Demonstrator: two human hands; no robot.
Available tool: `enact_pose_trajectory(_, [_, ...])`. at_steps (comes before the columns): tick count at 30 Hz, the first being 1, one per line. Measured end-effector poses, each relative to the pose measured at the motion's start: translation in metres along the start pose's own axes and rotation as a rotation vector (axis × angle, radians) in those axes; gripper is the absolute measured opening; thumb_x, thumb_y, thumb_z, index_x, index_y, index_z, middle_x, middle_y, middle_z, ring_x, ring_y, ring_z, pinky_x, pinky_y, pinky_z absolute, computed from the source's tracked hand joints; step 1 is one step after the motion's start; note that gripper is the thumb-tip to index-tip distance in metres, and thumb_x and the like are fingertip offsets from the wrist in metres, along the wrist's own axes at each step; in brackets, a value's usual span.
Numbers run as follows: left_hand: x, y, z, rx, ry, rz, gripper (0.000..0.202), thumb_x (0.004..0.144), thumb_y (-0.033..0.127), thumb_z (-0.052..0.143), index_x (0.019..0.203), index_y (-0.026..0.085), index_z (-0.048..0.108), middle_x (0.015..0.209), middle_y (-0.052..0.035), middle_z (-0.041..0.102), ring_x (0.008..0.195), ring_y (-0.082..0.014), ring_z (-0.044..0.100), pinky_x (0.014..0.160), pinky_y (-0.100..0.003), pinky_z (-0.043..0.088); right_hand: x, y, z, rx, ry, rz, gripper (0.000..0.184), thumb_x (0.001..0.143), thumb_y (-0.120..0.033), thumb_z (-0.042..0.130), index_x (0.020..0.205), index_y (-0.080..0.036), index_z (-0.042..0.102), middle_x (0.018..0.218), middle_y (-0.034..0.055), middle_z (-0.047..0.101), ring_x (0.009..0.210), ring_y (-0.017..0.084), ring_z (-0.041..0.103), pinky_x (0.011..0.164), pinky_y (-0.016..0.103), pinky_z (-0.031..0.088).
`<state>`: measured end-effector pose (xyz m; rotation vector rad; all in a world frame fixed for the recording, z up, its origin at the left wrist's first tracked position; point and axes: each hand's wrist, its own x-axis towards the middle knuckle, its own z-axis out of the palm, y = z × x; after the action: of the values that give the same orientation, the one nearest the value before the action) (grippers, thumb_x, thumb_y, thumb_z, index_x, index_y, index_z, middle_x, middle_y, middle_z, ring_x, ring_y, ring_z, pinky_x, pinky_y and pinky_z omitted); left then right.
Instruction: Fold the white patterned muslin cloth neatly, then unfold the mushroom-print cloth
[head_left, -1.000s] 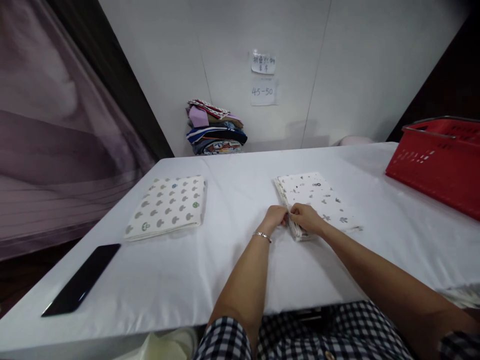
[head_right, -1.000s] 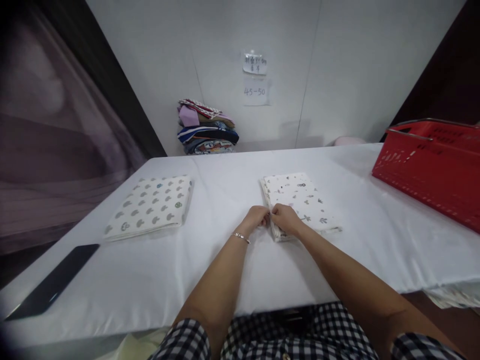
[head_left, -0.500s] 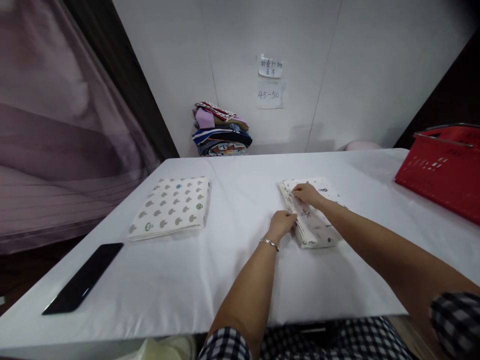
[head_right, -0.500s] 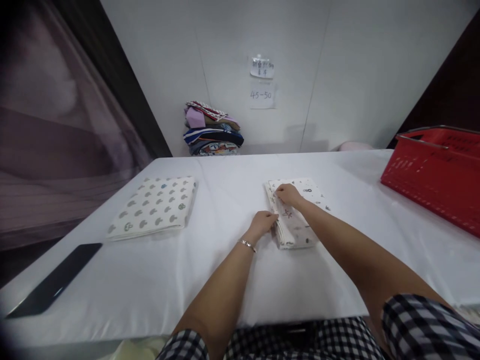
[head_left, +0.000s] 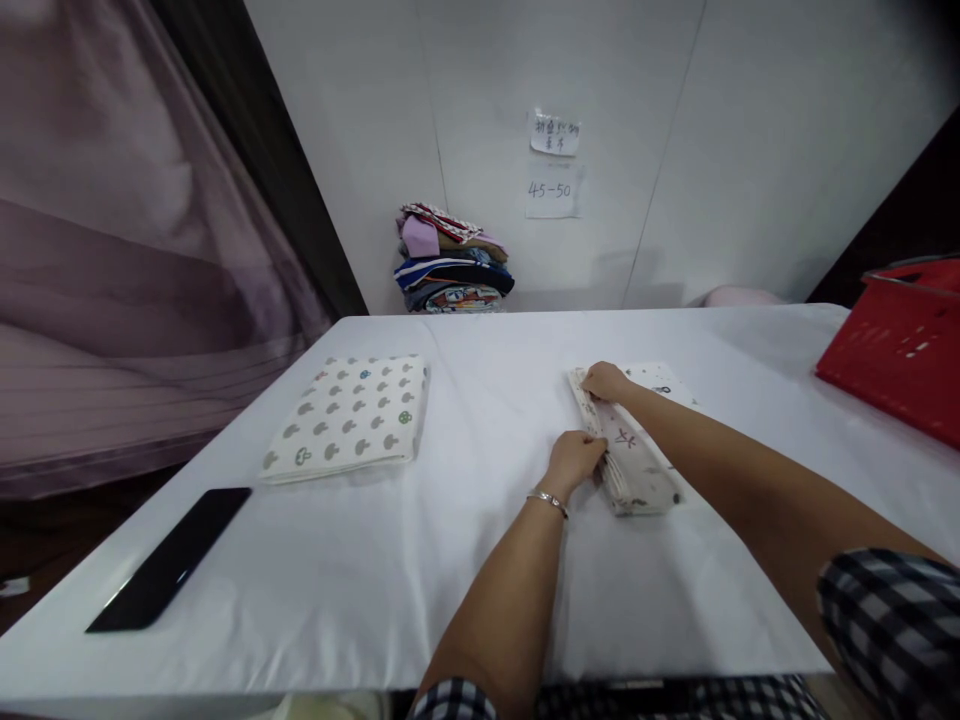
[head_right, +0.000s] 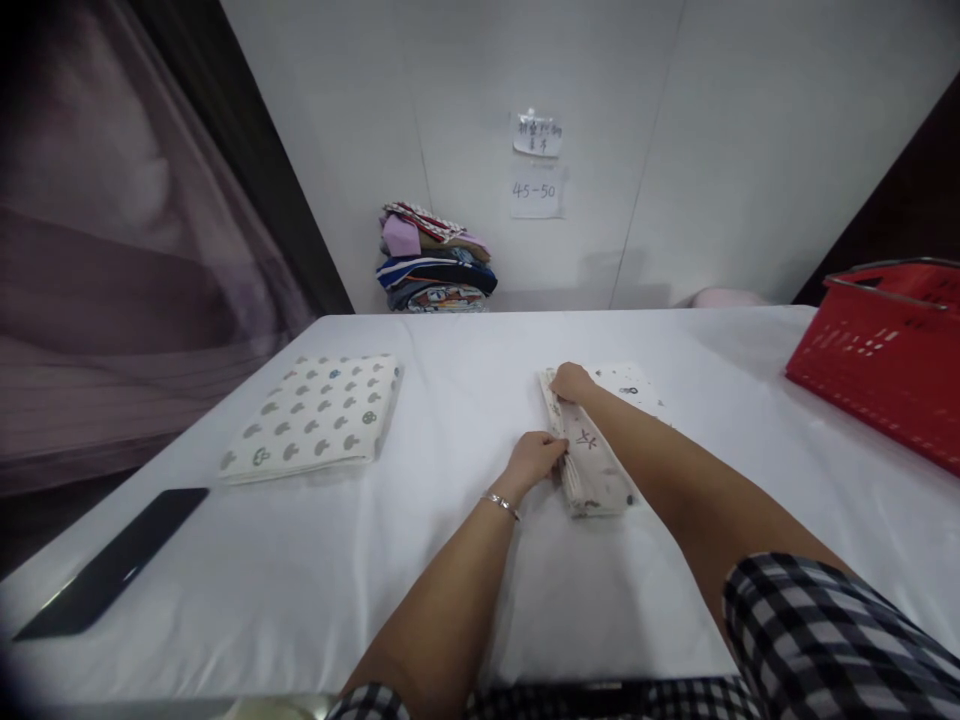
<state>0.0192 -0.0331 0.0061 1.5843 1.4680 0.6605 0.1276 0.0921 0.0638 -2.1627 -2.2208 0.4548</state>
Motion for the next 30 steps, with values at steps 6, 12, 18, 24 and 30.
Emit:
enact_pose_trajectory(6, [0.000,-0.001,0.001,-0.020,-0.013,-0.004,0.032,0.078,0.040,0.048,0.061,0.016,0.061,0.048,0.0010,0.055,0.046,-0.0109,0.052,0.048,-0.021,0.036,-0.009,0.002,-0.005,0.217,-0.094,0.064,0.018,0.081,-0.019,0.052,0.077,-0.010,0.067,0.063,0.0073,0.066,0.053,0.013,0.060,0.051,0.020,0.044])
enact_pose_trajectory(12, [-0.002,0.001,-0.001,-0.012,-0.014,-0.014,0.031,0.078,0.038,0.049,0.063,0.015,0.063,0.048,0.0004,0.056,0.048,-0.0108,0.052,0.050,-0.021,0.037,-0.011,0.006,-0.009,0.375,-0.122,0.079,0.011,0.080,-0.018,0.056,0.079,-0.011,0.065,0.062,0.0038,0.064,0.054,0.010,0.058,0.052,0.017,0.045])
enact_pose_trajectory(18, [-0.003,0.004,-0.003,-0.016,-0.021,-0.039,0.029,0.077,0.037,0.050,0.065,0.015,0.064,0.048,0.0008,0.056,0.048,-0.0106,0.051,0.049,-0.021,0.036,-0.009,0.011,-0.012,0.408,-0.155,0.075,0.010,0.078,-0.019,0.058,0.077,-0.011,0.064,0.058,0.0033,0.063,0.053,0.009,0.058,0.051,0.017,0.047])
enact_pose_trajectory(24, [-0.003,0.003,-0.003,0.011,-0.020,-0.021,0.031,0.078,0.038,0.049,0.064,0.015,0.064,0.048,0.0006,0.056,0.049,-0.0110,0.052,0.050,-0.021,0.036,0.002,0.007,-0.007,0.283,-0.166,0.089,0.013,0.077,-0.019,0.055,0.073,-0.011,0.065,0.056,0.0054,0.063,0.054,0.012,0.060,0.051,0.020,0.048])
enact_pose_trajectory(30, [-0.007,0.011,-0.007,0.042,-0.027,-0.041,0.033,0.079,0.041,0.048,0.067,0.016,0.065,0.050,-0.0009,0.058,0.052,-0.0126,0.054,0.052,-0.022,0.037,0.023,-0.001,0.000,0.013,-0.107,0.074,0.015,0.066,-0.018,0.059,0.062,-0.005,0.066,0.052,0.0136,0.060,0.061,0.023,0.064,0.056,0.027,0.048])
